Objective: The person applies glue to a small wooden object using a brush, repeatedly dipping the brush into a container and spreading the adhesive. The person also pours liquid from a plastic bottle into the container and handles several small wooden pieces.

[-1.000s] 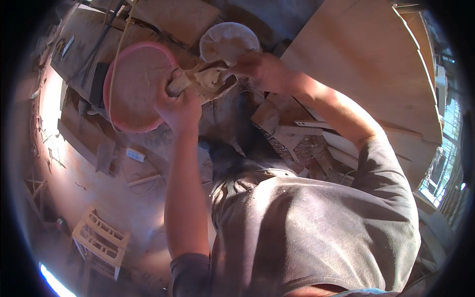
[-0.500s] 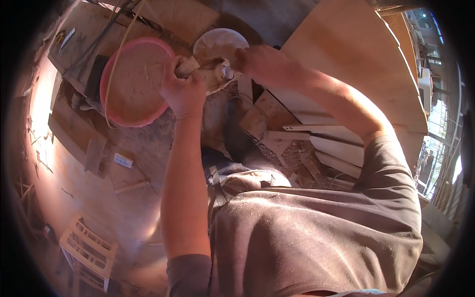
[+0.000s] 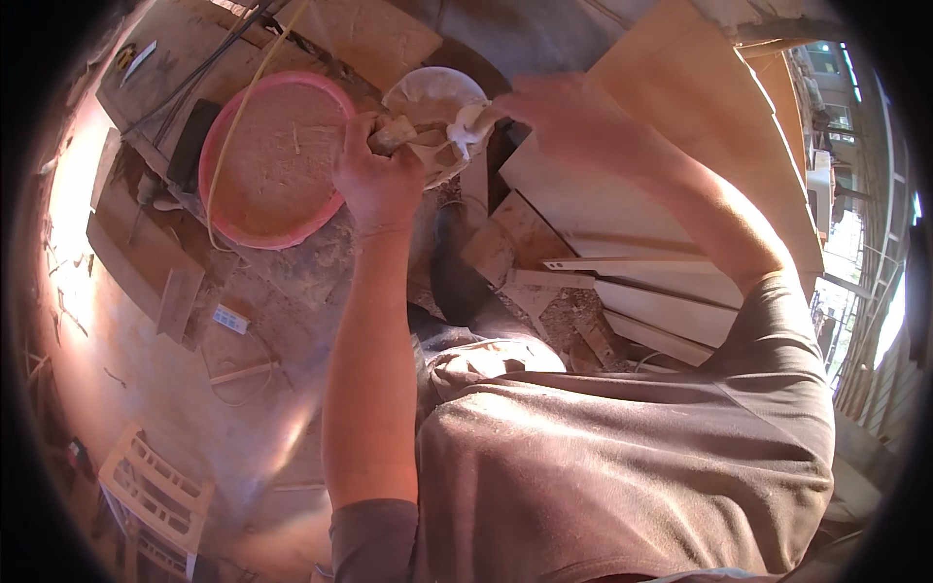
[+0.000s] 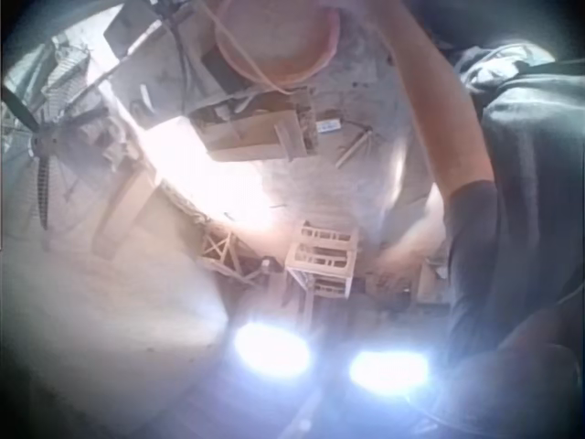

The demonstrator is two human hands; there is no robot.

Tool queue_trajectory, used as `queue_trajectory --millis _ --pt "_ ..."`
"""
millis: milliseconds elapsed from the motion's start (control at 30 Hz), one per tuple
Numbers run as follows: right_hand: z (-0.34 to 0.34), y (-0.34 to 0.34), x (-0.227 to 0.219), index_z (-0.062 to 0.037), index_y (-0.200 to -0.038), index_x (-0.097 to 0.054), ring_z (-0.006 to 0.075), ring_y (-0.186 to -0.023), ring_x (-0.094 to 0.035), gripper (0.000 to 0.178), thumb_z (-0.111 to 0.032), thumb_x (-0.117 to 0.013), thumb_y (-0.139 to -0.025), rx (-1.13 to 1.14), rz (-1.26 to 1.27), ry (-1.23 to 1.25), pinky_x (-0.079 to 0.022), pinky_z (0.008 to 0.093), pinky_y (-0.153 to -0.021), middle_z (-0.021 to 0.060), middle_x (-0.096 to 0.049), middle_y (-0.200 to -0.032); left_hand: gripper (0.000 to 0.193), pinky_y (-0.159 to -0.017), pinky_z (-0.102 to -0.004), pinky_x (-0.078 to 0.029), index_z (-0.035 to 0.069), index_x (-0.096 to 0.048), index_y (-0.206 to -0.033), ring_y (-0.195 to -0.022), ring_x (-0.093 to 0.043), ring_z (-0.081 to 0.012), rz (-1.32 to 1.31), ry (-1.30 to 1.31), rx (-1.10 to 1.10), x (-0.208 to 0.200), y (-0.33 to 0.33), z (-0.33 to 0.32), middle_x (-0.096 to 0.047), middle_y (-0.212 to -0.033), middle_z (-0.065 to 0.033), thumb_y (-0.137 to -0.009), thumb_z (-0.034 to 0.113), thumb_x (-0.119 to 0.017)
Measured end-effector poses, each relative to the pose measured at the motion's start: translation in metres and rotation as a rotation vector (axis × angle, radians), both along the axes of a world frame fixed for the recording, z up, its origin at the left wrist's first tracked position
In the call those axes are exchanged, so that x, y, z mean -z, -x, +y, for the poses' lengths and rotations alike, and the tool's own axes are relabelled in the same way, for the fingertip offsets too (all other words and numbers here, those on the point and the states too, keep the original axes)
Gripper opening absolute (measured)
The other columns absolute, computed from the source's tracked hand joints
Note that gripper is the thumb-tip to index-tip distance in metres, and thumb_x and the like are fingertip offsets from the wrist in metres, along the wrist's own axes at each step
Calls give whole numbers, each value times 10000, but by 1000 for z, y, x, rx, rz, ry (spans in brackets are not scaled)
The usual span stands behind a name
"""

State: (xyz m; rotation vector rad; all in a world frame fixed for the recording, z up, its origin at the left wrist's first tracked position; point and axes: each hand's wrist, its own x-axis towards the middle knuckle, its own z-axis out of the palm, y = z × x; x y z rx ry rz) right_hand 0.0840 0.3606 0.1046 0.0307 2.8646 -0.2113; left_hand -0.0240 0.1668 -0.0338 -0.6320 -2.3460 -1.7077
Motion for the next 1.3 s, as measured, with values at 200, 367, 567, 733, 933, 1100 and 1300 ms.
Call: queue_trajectory --millis 200,367,567,733,933,1100,1300 --pt "-1 7 55 -64 -1092 -764 315 -838 -686 234 -157 -618 -936 529 -13 368 -540 446 -767 170 -733 -902 181 -762 -403 -566 36 -700 -991 -834 -713 -334 57 -20 21 -2 -1 1 -716 -907 -134 -813 16 -672" --pt "30 -12 81 -49 -1151 -767 189 -675 -650 285 -183 -582 -981 769 -61 534 -523 361 -662 137 -719 -795 286 -799 -472 -551 14 -650 -1024 -902 -677 -385 -3 -2 55 -1 -3 -1 -681 -964 -155 -742 -36 -660" --pt "38 -19 55 -42 -1130 -778 144 -669 -619 301 -228 -580 -1001 683 96 316 -506 339 -643 82 -693 -770 246 -811 -440 -571 2 -660 -1047 -910 -693 -384 -40 46 45 0 -3 -2 -694 -999 -174 -803 -33 -654" --pt "51 -33 35 -22 -1170 -758 92 -625 -572 301 -203 -572 -1018 940 229 515 -455 297 -570 50 -640 -716 241 -852 -409 -572 -16 -672 -1058 -944 -706 -343 -154 -10 100 -6 -8 -8 -709 -1034 -171 -819 -39 -647" --pt "81 -68 95 27 -1173 -717 48 -613 -545 274 -145 -565 -1024 1132 296 904 -414 227 -510 28 -642 -743 255 -862 -384 -566 -23 -690 -1069 -950 -702 -285 -117 19 24 -20 -1 -6 -719 -1027 -136 -829 -58 -610" --pt "121 -79 263 6 -1062 -736 173 -661 -662 207 -121 -625 -943 910 398 545 -538 314 -596 86 -738 -872 231 -867 -387 -566 -26 -700 -1091 -941 -696 -260 96 146 -44 -16 7 -13 -728 -1039 -119 -864 -21 -658" --pt "124 -9 412 -12 -939 -743 397 -871 -730 210 -146 -601 -861 823 113 254 -585 522 -779 239 -736 -946 191 -876 -420 -571 -77 -665 -1116 -947 -704 -296 249 385 -208 -32 -10 -25 -740 -1059 -165 -1018 77 -609"
